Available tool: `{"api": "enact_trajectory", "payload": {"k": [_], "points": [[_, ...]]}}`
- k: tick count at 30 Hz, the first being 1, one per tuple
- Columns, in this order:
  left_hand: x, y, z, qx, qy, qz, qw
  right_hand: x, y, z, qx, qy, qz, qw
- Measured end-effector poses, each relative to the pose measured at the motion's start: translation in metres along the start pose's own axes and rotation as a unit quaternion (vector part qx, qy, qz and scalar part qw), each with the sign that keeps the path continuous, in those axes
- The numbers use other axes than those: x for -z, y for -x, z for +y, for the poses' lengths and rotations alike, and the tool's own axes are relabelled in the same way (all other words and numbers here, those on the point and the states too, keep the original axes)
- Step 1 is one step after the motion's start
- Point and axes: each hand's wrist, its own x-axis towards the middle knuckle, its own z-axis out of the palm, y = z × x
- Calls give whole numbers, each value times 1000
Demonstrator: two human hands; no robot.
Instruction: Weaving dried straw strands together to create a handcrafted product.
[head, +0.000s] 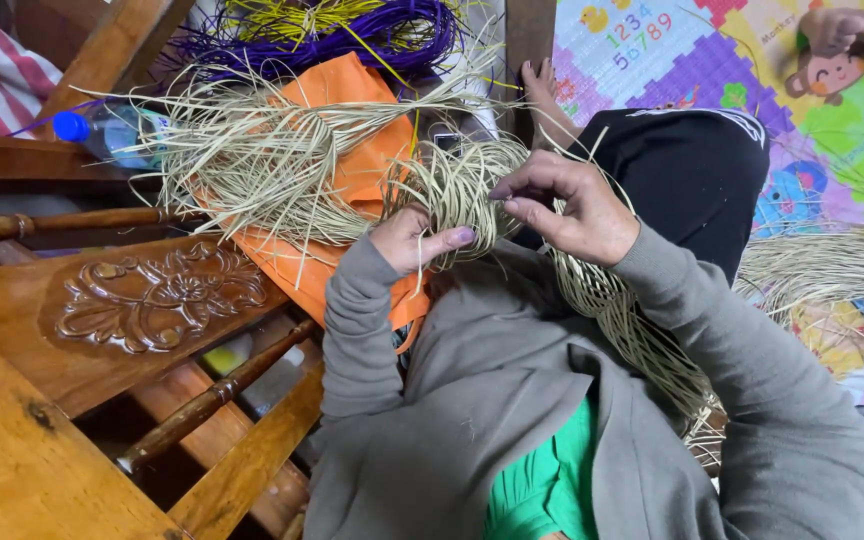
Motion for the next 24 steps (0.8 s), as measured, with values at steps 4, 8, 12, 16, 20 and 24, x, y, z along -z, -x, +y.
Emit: {"api": "enact_trajectory", "payload": {"k": [4, 8, 12, 16, 20, 24], "points": [[-1, 1, 9, 8, 7, 1, 1000, -3, 2, -2, 45, 11, -32, 998], [0, 7, -19, 6, 15, -8, 1000, -6, 1, 4, 56, 42, -34, 997], [1, 8, -18, 24, 13, -3, 1000, -7, 1, 14, 36, 32, -24, 999], [0, 1, 1, 50, -39, 1, 998, -5, -1, 21, -4, 5, -36, 999], [1, 1, -3, 45, -56, 4, 997, -7, 0, 30, -24, -25, -57, 998], [-2, -2, 5, 36, -53, 13, 998, -10, 0, 33, -41, -41, -65, 996]]}}
